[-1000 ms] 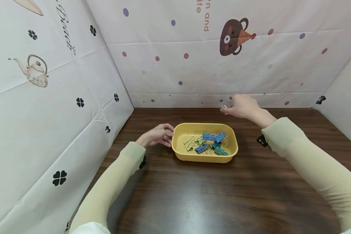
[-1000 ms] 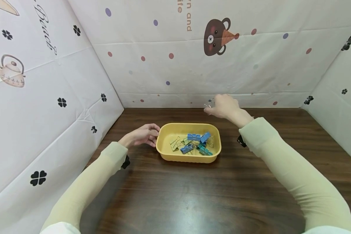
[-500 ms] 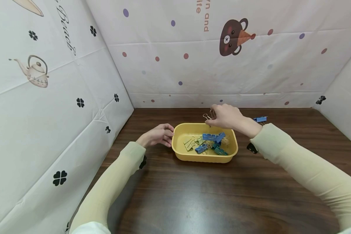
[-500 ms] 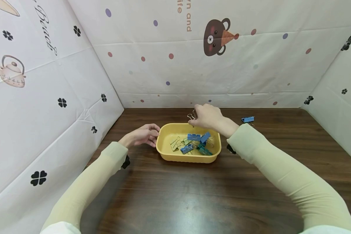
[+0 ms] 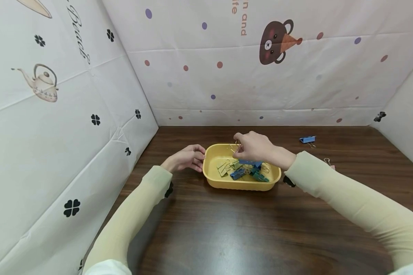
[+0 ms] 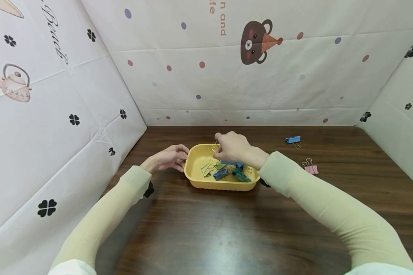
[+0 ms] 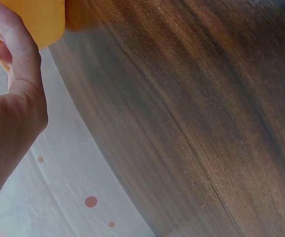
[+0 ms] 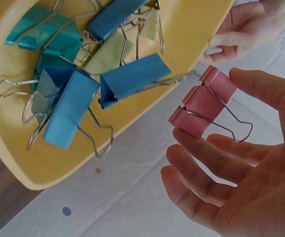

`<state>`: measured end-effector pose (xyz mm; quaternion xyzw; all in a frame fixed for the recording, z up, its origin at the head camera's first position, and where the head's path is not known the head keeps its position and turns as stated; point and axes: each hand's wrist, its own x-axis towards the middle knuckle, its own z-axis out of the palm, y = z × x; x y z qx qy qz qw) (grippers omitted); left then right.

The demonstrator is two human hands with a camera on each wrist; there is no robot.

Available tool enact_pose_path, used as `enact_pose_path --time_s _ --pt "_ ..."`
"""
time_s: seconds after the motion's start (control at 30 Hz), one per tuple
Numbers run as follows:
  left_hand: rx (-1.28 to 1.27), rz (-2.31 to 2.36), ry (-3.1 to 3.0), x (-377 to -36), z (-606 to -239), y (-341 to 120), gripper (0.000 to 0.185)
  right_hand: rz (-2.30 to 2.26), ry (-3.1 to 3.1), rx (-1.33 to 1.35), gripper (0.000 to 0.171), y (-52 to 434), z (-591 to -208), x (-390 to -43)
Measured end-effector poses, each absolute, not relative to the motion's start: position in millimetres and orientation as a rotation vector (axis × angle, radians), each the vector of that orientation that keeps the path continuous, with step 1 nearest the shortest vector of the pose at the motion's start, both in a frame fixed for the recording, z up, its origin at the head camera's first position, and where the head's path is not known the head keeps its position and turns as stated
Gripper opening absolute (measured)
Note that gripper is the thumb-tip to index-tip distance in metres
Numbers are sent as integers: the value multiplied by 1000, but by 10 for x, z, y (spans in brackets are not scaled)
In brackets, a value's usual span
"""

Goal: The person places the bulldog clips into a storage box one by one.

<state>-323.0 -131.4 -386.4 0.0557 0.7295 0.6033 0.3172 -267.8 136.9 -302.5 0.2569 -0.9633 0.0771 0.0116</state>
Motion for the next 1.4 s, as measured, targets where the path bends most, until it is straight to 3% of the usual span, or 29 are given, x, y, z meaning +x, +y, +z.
enact_pose_path --time_s 0.23,0.5,1.0,1.27,1.4 --pt "140 1594 1917 -3242 -3868 -1300 25 253 -3007 876 61 1347 -3069 -2653" --pt "151 1586 1924 -3256 -3870 -1321 26 293 -3026 741 60 1546 -2951 -2721" --pt "128 1588 1927 -3249 -3847 -1315 26 360 -3110 167 67 2830 -2994 -3204" --pt "115 1598 1921 -3247 -3915 -1327 26 403 -3286 125 81 3364 -3265 -3258" --pt "113 1595 1914 -3247 -3929 -1328 26 428 -3348 85 81 3475 -3377 -3297"
